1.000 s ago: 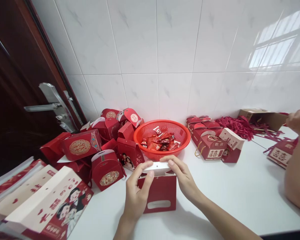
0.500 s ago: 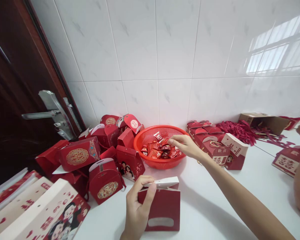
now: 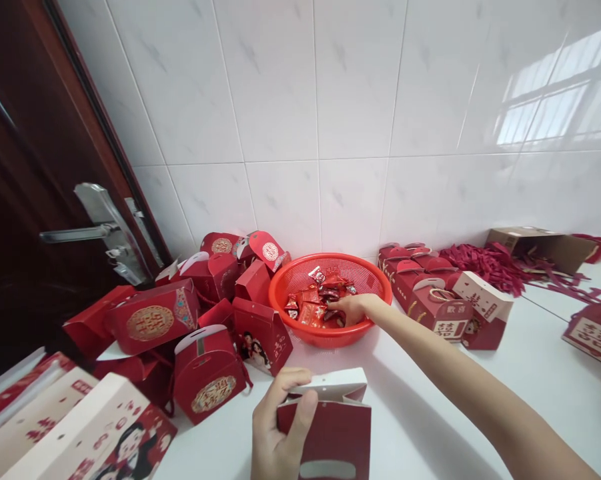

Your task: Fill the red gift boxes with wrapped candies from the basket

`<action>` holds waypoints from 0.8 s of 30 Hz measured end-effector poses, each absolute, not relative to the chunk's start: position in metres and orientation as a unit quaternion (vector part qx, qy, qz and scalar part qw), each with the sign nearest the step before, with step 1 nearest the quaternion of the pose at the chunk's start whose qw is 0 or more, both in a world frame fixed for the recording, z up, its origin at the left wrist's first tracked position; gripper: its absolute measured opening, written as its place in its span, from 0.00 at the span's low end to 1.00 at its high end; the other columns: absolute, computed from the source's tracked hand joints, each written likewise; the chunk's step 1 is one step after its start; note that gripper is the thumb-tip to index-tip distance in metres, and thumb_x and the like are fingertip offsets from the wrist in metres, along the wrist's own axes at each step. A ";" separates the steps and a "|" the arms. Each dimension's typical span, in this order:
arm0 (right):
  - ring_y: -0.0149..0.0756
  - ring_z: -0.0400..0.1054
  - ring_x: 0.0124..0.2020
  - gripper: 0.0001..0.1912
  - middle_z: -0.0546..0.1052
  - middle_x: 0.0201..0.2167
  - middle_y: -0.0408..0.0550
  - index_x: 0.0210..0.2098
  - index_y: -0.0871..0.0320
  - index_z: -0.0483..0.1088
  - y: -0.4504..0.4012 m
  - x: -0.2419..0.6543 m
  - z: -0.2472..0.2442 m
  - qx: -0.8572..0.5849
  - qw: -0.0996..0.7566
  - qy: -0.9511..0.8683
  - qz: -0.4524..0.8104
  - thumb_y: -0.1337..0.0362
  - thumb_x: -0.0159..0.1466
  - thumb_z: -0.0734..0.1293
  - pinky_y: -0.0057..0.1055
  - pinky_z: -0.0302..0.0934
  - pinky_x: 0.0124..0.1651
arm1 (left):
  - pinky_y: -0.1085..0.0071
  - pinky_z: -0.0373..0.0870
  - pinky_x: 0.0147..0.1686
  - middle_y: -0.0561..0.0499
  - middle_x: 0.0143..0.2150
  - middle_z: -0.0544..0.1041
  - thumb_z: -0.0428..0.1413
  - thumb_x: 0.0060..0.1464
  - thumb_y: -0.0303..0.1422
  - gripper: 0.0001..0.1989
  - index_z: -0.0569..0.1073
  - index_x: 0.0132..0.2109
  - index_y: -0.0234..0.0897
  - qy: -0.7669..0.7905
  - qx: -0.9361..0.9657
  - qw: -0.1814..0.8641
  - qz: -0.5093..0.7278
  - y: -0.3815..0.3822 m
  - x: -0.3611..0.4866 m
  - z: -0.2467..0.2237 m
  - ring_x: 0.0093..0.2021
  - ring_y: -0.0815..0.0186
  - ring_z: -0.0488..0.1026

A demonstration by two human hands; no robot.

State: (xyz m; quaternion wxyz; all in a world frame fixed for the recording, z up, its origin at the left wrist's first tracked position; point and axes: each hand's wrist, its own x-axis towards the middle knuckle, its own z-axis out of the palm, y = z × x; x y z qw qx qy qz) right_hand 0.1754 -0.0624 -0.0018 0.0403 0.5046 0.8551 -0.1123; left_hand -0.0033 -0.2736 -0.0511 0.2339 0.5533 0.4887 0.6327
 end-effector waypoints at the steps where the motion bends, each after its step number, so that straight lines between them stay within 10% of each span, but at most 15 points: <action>1: 0.51 0.76 0.50 0.39 0.79 0.52 0.52 0.57 0.45 0.75 -0.063 0.175 -0.002 0.499 0.063 0.856 -0.116 0.67 0.45 0.78 0.34 0.69 0.43 | 0.70 0.75 0.42 0.50 0.36 0.81 0.60 0.56 0.50 0.17 0.79 0.36 0.41 0.491 0.544 0.238 0.637 -0.274 -0.002 -0.051 0.40 0.58 0.78; 24: 0.42 0.75 0.45 0.12 0.81 0.44 0.50 0.47 0.57 0.77 -0.060 0.189 0.003 0.549 -0.134 0.815 -0.129 0.62 0.67 0.66 0.29 0.64 0.45 | 0.72 0.78 0.36 0.48 0.37 0.82 0.59 0.59 0.44 0.13 0.79 0.37 0.39 0.457 0.603 0.204 0.621 -0.269 -0.009 -0.051 0.37 0.60 0.81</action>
